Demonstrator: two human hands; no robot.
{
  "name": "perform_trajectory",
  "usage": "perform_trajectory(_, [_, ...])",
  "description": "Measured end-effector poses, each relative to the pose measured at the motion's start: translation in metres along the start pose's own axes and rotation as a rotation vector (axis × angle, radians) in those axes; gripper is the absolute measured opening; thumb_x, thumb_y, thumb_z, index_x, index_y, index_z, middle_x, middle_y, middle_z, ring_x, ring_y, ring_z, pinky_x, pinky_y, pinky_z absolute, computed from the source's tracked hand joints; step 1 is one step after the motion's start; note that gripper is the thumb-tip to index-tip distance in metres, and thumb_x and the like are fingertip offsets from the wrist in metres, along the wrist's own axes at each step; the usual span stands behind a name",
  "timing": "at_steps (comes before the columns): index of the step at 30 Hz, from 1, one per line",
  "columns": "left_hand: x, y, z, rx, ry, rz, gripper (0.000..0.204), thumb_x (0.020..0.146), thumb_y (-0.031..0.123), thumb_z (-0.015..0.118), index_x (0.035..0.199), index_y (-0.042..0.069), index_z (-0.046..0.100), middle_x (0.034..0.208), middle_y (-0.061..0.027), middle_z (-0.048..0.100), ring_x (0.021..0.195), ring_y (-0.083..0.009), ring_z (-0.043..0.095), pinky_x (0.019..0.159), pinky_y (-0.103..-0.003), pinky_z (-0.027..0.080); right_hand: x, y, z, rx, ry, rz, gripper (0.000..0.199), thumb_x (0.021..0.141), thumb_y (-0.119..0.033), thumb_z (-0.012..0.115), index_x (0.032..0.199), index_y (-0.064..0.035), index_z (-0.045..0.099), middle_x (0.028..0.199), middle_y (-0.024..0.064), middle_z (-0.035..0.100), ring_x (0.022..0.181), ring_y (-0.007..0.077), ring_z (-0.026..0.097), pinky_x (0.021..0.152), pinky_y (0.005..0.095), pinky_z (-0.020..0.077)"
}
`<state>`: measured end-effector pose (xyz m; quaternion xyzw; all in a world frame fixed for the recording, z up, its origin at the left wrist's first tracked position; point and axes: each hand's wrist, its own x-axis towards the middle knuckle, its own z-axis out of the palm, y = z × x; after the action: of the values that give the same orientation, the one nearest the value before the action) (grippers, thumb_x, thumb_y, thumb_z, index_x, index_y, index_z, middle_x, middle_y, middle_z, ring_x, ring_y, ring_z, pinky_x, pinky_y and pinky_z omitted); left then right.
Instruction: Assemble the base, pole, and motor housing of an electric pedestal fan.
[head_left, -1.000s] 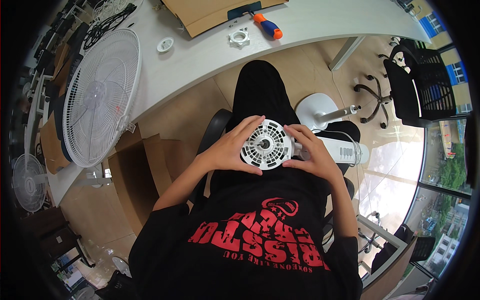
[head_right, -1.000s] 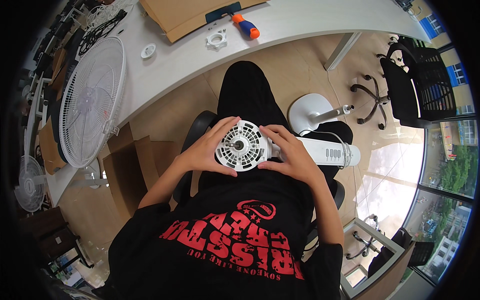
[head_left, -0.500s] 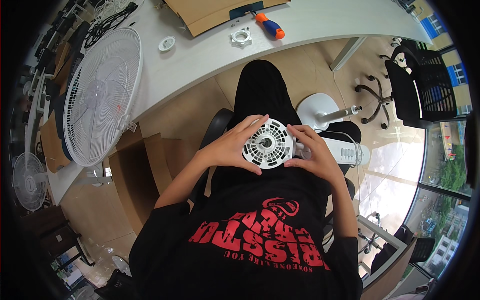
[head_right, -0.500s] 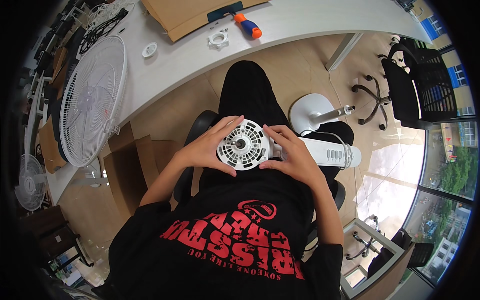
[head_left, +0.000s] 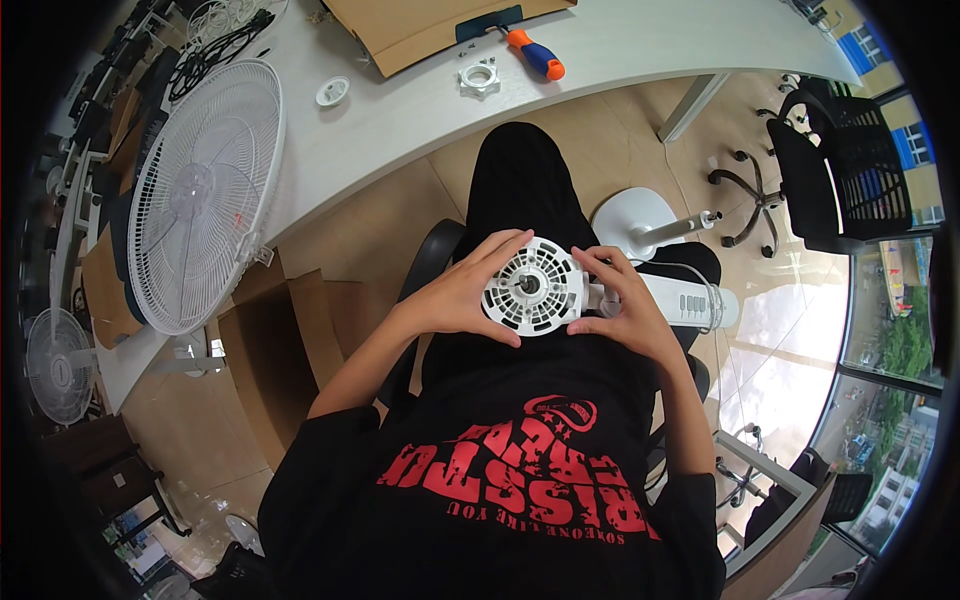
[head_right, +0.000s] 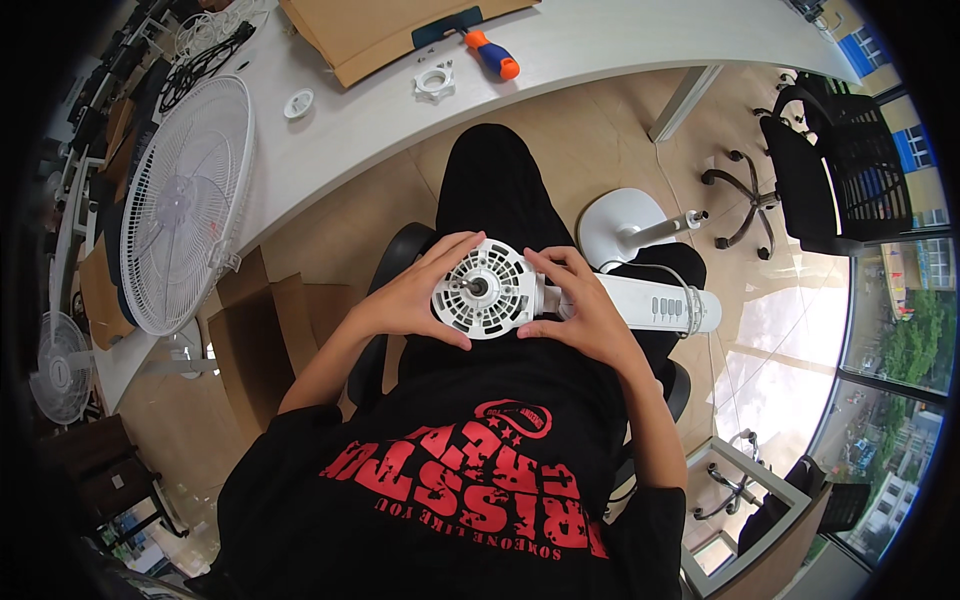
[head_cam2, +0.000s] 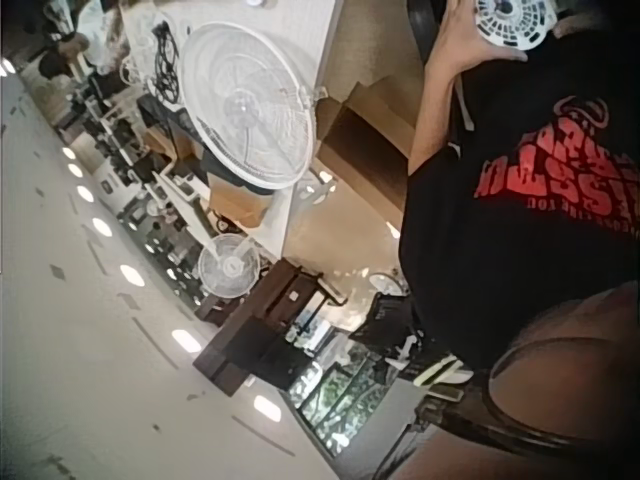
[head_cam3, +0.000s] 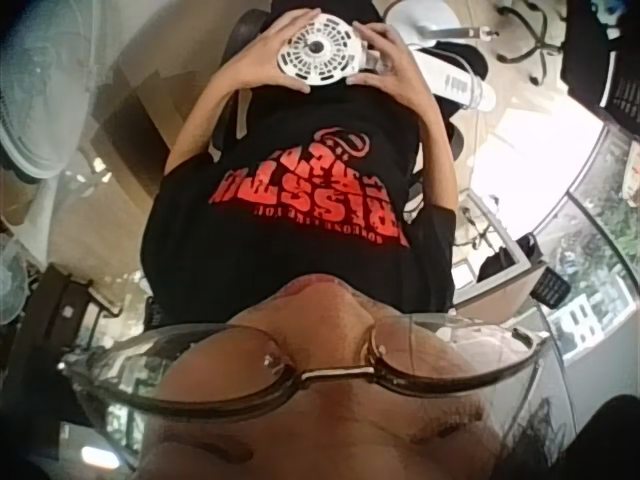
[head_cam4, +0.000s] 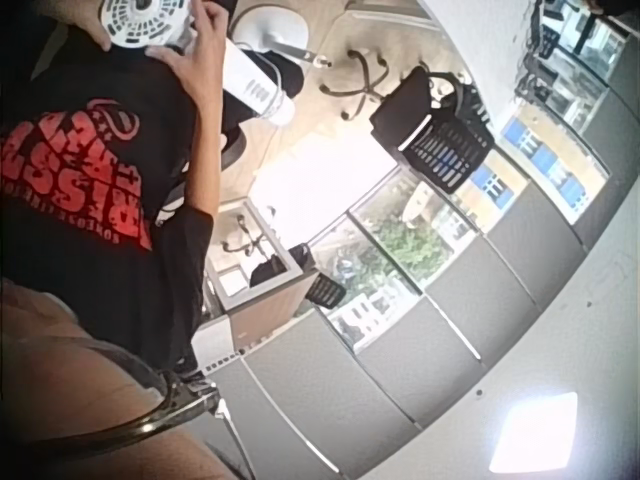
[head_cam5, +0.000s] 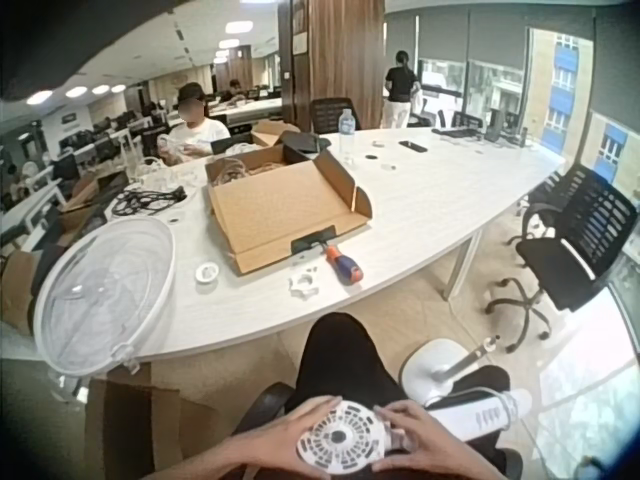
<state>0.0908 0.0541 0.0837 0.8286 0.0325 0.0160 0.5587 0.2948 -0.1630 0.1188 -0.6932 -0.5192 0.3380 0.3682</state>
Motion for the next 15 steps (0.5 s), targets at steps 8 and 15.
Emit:
perform_trajectory(8, [0.005,-0.009,-0.002,0.119,0.023,0.095,0.134,0.06,0.044,0.1,0.165,0.004,0.029,0.162,-0.0199,0.036,0.149,-0.0376,0.041,0.122,-0.044,0.037,0.0,0.007,0.007,0.052,0.042,-0.039,0.1,0.069,-0.029,0.097,0.155,-0.0081,0.051,0.139,0.0123,0.055,0.127,0.0309,0.058,0.107,0.0393,0.0461])
perform_trajectory(15, [0.002,-0.005,0.001,0.185,0.011,0.035,0.131,0.062,0.048,0.098,0.164,0.001,0.03,0.162,-0.0202,0.036,0.148,-0.0386,0.042,0.121,-0.045,0.037,-0.001,0.012,0.006,-0.011,0.004,-0.041,0.1,0.072,-0.031,0.095,0.157,-0.0087,0.048,0.139,0.0119,0.053,0.121,0.0309,0.06,0.103,0.0395,0.0484])
